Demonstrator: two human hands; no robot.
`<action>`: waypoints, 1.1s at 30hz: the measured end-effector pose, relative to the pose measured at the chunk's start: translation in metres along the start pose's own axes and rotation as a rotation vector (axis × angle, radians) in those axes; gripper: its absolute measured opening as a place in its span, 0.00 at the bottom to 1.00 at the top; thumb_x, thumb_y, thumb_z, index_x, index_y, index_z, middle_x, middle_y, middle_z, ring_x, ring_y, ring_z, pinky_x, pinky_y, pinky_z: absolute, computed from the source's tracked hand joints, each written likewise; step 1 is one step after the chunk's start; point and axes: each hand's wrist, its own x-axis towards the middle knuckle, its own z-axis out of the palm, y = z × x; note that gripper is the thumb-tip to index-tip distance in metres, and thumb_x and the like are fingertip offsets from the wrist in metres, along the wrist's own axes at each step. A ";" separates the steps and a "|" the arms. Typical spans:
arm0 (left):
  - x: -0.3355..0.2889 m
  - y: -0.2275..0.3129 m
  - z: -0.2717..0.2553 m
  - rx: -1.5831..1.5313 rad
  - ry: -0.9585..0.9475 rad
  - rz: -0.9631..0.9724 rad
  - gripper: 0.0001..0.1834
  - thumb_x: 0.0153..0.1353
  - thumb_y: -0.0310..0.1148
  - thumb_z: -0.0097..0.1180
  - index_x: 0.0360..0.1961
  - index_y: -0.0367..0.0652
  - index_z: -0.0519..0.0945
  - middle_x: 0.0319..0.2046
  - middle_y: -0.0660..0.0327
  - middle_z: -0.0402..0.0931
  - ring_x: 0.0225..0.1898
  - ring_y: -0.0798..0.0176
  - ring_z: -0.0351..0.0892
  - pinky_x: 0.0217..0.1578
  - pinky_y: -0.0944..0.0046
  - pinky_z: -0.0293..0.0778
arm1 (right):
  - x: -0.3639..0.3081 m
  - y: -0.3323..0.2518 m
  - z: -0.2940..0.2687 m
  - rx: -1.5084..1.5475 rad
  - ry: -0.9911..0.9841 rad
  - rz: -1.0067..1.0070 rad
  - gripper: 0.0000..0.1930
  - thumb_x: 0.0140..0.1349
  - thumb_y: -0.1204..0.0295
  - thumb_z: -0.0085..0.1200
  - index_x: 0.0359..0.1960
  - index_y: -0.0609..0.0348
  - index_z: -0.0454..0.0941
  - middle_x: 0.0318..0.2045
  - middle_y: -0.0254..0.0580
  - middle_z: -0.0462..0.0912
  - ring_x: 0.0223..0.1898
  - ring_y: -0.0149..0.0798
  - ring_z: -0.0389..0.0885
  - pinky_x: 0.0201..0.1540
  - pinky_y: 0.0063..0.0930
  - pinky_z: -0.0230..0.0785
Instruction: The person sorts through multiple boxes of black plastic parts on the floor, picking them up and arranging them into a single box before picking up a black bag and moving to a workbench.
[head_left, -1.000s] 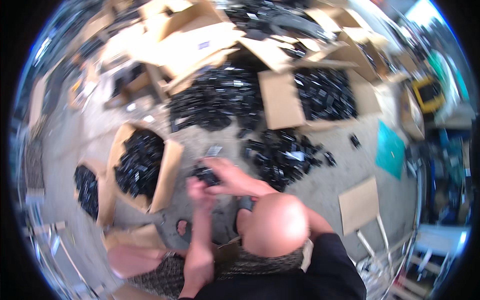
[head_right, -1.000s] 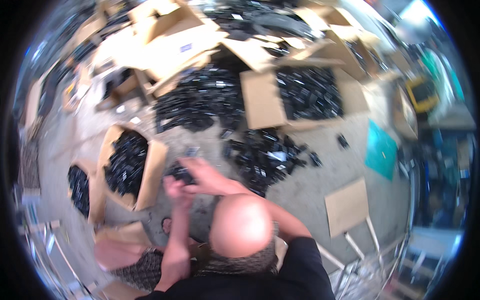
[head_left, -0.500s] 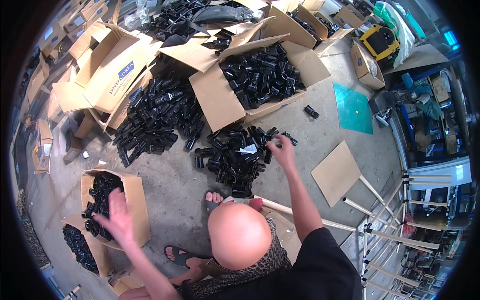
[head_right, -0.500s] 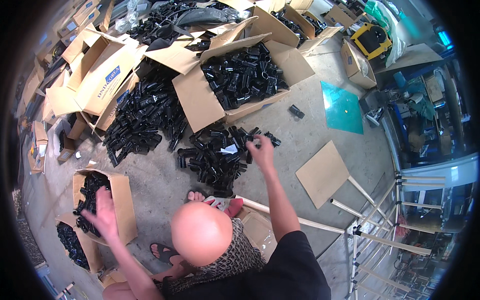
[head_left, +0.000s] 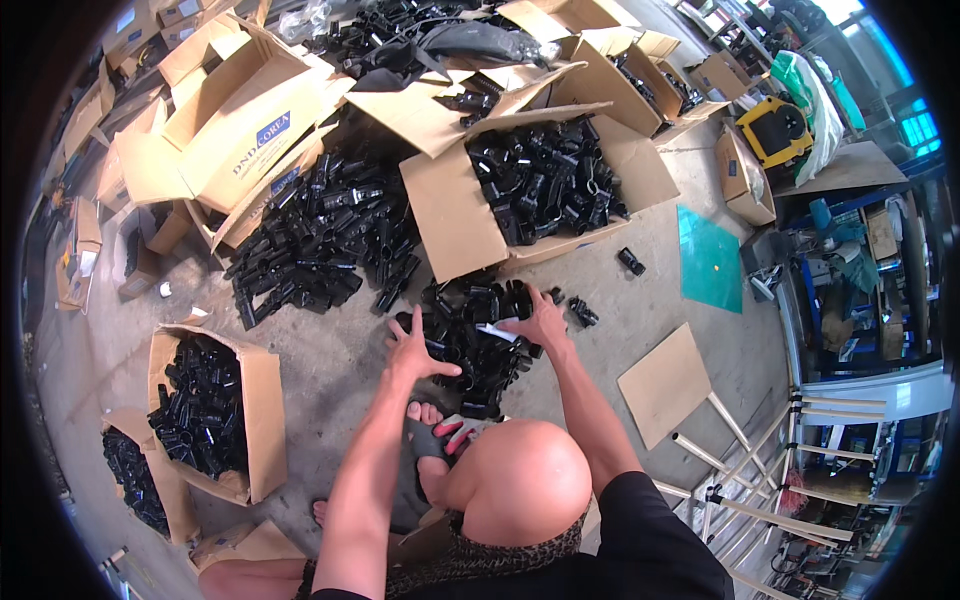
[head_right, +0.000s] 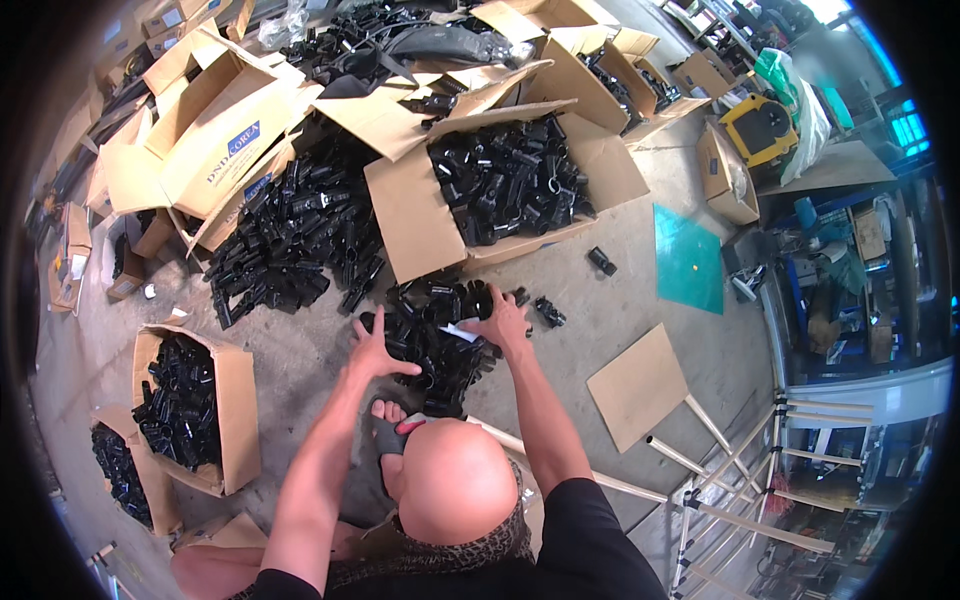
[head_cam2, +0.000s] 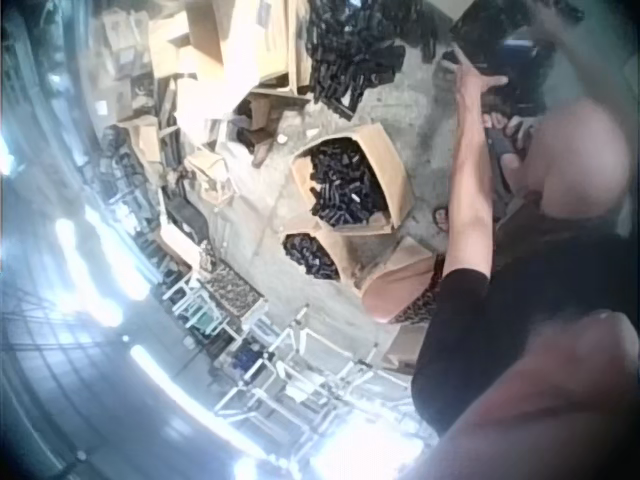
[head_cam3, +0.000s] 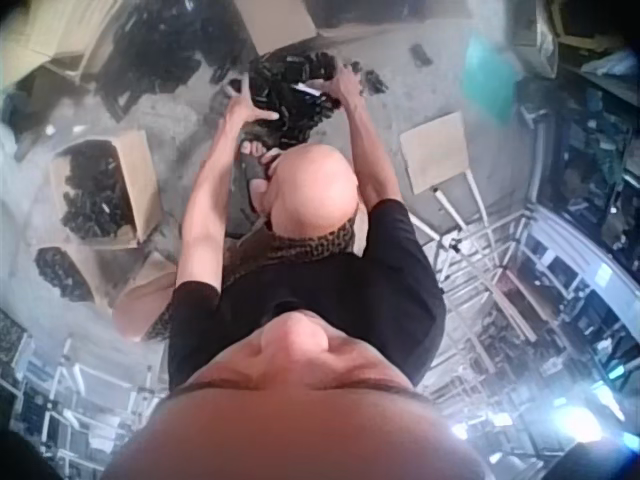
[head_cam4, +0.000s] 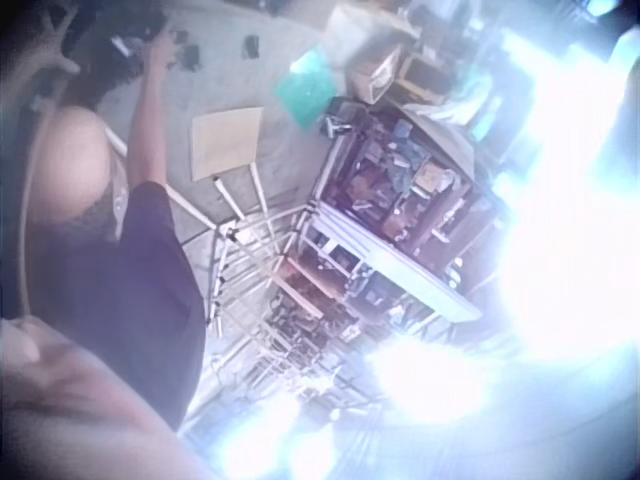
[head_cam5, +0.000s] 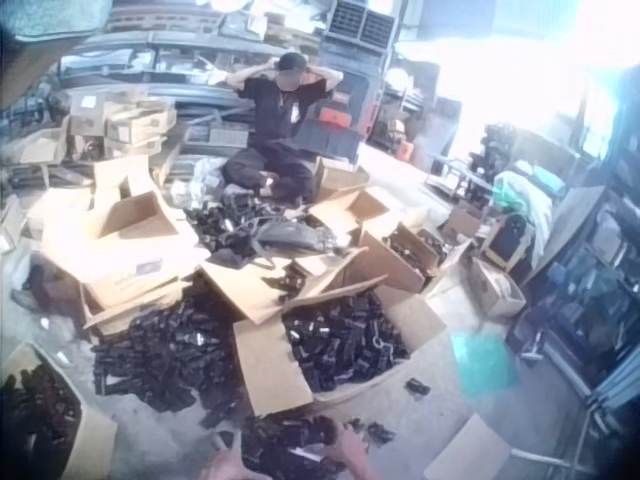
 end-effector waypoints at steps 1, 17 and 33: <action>-0.003 0.015 0.009 0.016 0.036 0.007 0.79 0.22 0.55 0.82 0.74 0.62 0.40 0.66 0.26 0.40 0.63 0.21 0.57 0.60 0.38 0.65 | 0.007 0.013 -0.005 0.019 -0.033 -0.002 0.59 0.32 0.44 0.75 0.69 0.45 0.59 0.59 0.62 0.70 0.61 0.60 0.70 0.60 0.53 0.67; -0.022 0.043 0.060 -0.505 0.282 -0.040 0.55 0.34 0.40 0.79 0.65 0.68 0.59 0.63 0.36 0.48 0.59 0.26 0.62 0.56 0.39 0.69 | -0.022 0.024 -0.004 0.108 0.075 0.007 0.46 0.34 0.61 0.72 0.63 0.49 0.70 0.46 0.53 0.83 0.50 0.51 0.81 0.53 0.41 0.73; -0.022 0.053 0.058 -0.452 0.211 -0.187 0.55 0.34 0.31 0.74 0.64 0.71 0.57 0.59 0.41 0.54 0.55 0.31 0.69 0.49 0.42 0.75 | -0.014 0.037 0.025 0.003 0.211 0.014 0.46 0.43 0.40 0.67 0.62 0.51 0.69 0.45 0.57 0.83 0.47 0.54 0.82 0.47 0.42 0.75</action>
